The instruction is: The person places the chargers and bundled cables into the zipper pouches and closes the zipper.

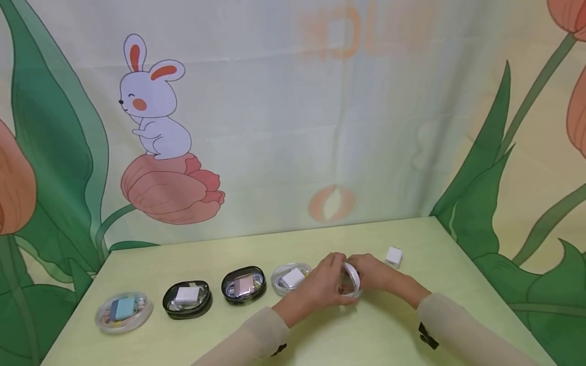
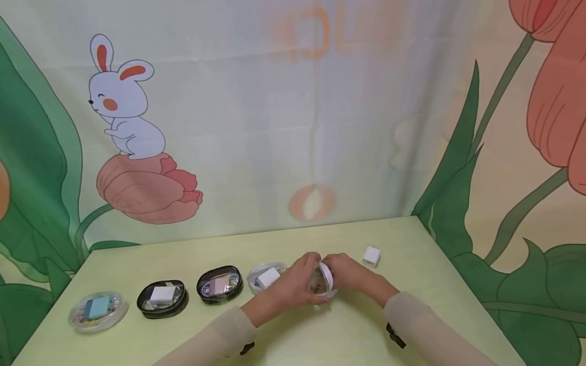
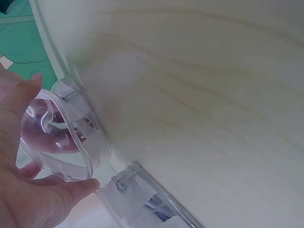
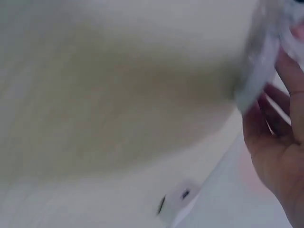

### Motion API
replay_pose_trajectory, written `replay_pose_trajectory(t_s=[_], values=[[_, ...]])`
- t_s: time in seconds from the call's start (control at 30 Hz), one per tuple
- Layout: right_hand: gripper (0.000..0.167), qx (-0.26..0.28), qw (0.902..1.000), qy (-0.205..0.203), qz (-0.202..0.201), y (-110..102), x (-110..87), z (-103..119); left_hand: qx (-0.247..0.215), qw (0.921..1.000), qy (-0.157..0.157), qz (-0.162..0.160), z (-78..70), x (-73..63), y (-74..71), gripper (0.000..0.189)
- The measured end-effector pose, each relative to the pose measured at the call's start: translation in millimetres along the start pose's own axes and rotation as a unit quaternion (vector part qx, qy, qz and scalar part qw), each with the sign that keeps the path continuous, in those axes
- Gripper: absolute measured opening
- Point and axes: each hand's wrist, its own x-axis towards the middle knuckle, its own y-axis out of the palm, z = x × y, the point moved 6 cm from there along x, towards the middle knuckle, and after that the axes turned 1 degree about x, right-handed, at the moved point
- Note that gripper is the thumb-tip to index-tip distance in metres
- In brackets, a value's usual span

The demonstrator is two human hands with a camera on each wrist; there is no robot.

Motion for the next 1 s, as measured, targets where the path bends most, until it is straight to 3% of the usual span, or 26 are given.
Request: replay_pose_trajectory(t_s=[0.13, 0.2, 0.4, 0.53, 0.73, 1.0], values=[[0.034, 0.118, 0.9919, 0.043, 0.024, -10, -11.0, -15, -0.006, 0.9998, -0.015, 0.007, 3.7, -0.3, 1.7, 0.090], [0.041, 0.129, 0.9898, 0.055, 0.023, -18, -17.2, -23, -0.008, 0.9996, -0.024, 0.012, 5.8, 0.0, 2.1, 0.090], [0.057, 0.066, 0.9924, 0.101, -0.026, -53, -39.2, -64, -0.009, 0.9993, -0.033, 0.017, 7.5, 3.5, 1.2, 0.089], [0.067, 0.023, 0.9889, 0.147, -0.010, -66, -57.1, -96, -0.012, 0.9988, -0.039, 0.026, 7.0, 4.1, 2.8, 0.090], [0.077, 0.018, 0.9838, 0.177, 0.020, -65, -72.9, -114, -0.010, 0.9988, -0.036, 0.031, 6.1, 4.6, 4.1, 0.090], [0.061, 0.039, 0.9781, 0.204, 0.012, -56, -74.7, -124, -0.007, 0.9988, -0.032, 0.035, 5.2, 5.2, 6.7, 0.090]])
